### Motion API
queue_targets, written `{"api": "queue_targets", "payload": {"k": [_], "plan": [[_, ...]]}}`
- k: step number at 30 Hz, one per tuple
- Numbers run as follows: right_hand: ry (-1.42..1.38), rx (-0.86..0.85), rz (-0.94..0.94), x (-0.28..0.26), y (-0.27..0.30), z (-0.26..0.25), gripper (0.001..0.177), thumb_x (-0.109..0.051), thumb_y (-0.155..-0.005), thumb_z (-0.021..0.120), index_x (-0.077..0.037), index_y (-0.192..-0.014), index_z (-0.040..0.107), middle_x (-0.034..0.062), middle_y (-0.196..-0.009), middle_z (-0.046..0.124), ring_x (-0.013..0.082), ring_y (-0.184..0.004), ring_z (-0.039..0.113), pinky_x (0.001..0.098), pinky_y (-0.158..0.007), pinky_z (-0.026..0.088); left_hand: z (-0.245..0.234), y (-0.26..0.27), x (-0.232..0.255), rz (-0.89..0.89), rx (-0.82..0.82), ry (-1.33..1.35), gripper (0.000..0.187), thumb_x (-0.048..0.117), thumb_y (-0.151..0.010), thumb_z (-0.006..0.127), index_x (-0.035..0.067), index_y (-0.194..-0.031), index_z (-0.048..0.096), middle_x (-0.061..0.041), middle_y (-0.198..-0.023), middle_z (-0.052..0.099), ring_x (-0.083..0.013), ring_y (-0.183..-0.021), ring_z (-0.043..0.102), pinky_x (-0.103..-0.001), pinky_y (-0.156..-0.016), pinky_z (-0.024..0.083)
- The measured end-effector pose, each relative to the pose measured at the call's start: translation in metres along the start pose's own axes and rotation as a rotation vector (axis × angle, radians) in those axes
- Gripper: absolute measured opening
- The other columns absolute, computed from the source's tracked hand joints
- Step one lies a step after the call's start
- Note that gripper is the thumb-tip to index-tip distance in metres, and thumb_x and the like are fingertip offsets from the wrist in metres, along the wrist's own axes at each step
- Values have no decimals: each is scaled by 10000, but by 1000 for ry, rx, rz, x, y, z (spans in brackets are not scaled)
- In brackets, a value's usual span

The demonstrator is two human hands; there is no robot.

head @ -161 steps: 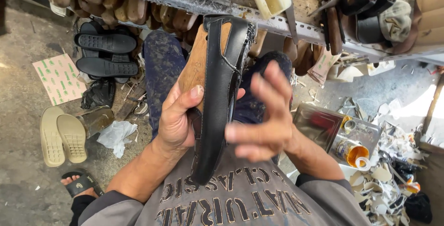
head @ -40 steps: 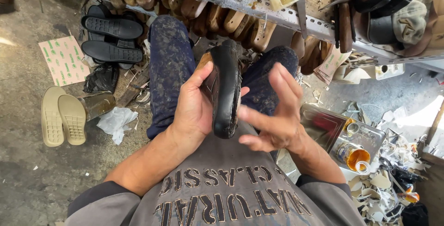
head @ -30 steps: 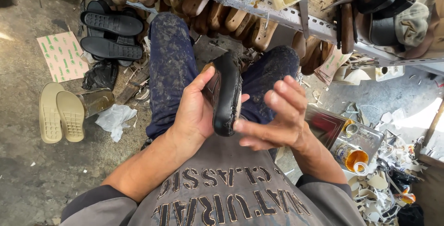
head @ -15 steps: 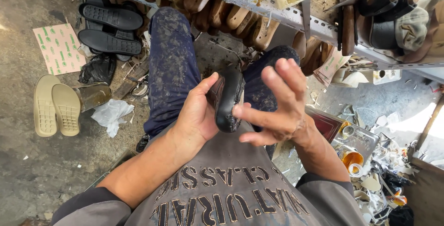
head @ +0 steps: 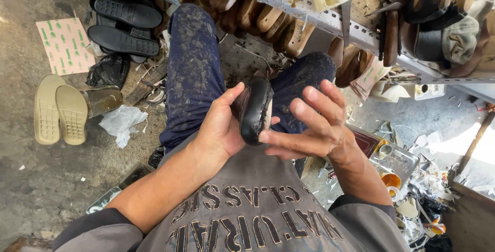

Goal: Applying adhesive to the edges of shoe soles using a manual applicator in a workshop environment.

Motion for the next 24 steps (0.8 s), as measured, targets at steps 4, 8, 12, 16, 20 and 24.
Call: {"api": "queue_targets", "payload": {"k": [4, 8, 12, 16, 20, 24], "plan": [[16, -3, -16, 5, -7, -7, 258, -729, -924, 633, -609, -1133, 725, 53, -1603, 397, 290, -1478, 389, 504, -1230, 337, -8, -9, 3, -3, 4, 3, 221, 201, -911, 742, 13, -965, 640, -174, -899, 715, -309, -849, 721, -441, -730, 604], [-147, -124, -19, 7, -13, -6, 452, -698, -1075, 512, -401, -1350, 711, 149, -1602, 331, 345, -1506, 329, 524, -1283, 274, -23, -33, 3, -48, -67, -90, 303, 315, -951, 638, 39, -1068, 672, -147, -988, 698, -334, -874, 664, -642, -879, 570], [-78, -147, -105, 6, -1, -9, 386, -681, -1099, 619, -450, -1404, 659, 96, -1605, 338, 307, -1471, 378, 518, -1255, 304, -16, -26, 7, -90, 2, -110, 418, 355, -952, 613, 13, -1188, 661, -166, -1132, 707, -343, -999, 665, -650, -964, 541], [-13, -55, -169, 7, -6, -10, 381, -685, -1098, 625, -417, -1355, 710, 77, -1578, 353, 284, -1422, 406, 492, -1220, 343, -19, -28, 6, -103, -4, -70, 398, 332, -938, 627, 32, -1198, 655, -154, -1160, 695, -326, -1057, 653, -689, -989, 512], [-71, -113, -111, 8, -9, -8, 423, -723, -1090, 577, -448, -1400, 660, 113, -1607, 320, 321, -1451, 395, 523, -1247, 324, -20, -29, 4, -86, -31, -82, 375, 332, -955, 618, 22, -1160, 664, -161, -1099, 704, -333, -997, 661, -674, -953, 537], [-15, -73, -203, 9, 5, -5, 417, -677, -1104, 649, -401, -1416, 663, 103, -1571, 387, 310, -1390, 473, 522, -1210, 362, -17, -26, 7, -84, -23, -64, 368, 315, -951, 617, 41, -1193, 658, -139, -1157, 696, -322, -1059, 653, -699, -967, 520]]}}
Point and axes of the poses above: each hand's wrist, its own y-axis away from the middle knuckle, its own z-axis out of the palm, x = y × z, the point moved 2 cm from there along -y, towards the middle knuckle
